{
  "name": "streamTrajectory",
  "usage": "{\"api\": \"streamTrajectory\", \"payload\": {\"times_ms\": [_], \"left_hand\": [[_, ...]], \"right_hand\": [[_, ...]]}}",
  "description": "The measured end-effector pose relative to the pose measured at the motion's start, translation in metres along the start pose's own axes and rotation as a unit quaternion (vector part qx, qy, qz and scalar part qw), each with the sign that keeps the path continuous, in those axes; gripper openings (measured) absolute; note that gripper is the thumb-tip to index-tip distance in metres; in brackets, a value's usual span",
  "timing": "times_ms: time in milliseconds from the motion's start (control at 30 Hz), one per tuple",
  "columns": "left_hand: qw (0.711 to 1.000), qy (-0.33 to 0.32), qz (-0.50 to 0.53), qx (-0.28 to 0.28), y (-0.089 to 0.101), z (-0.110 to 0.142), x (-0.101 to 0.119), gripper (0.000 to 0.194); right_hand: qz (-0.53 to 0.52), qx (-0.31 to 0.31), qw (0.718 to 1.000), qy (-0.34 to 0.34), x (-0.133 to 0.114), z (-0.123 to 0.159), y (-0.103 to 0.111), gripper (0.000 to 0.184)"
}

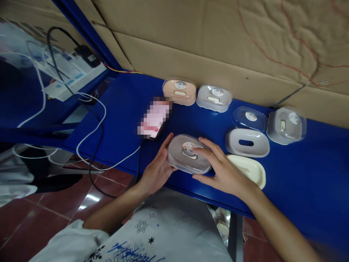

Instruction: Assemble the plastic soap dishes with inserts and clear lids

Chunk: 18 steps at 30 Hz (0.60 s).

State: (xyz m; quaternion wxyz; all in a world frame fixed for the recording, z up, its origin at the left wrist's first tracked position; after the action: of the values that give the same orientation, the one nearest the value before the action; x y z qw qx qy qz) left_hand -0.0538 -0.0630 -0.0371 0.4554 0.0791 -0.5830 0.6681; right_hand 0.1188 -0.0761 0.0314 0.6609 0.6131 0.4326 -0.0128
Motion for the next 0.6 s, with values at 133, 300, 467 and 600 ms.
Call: {"api": "streamTrajectory", "payload": {"times_ms": [133,300,467,600], "left_hand": [[0.993,-0.100,-0.065,0.016,0.001,0.009,0.008,0.068],[0.927,-0.250,-0.280,-0.003,-0.012,0.031,0.020,0.072],[0.872,-0.310,-0.375,-0.041,-0.023,0.042,0.021,0.079],[0.869,-0.308,-0.385,-0.048,-0.024,0.040,0.022,0.076]], "right_hand": [[0.036,0.029,0.999,0.007,0.000,-0.001,0.007,0.076],[0.092,0.057,0.994,0.005,0.009,-0.006,0.016,0.074],[0.149,0.061,0.987,-0.009,0.018,-0.019,0.020,0.071],[0.212,0.080,0.972,-0.057,0.026,-0.030,0.025,0.069]]}}
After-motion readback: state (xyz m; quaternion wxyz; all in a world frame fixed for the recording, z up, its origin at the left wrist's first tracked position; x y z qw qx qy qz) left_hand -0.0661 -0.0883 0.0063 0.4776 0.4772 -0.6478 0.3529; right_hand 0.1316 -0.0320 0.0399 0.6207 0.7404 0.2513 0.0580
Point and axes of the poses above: each hand's wrist, its own z-axis away from the middle knuckle, its own y-axis out of the back of the hand, x = y × z, the point moved 9 cm from there along -z, towards the middle knuckle, and after that the axes turned 3 degrees about -x, right-handed, at the moved point
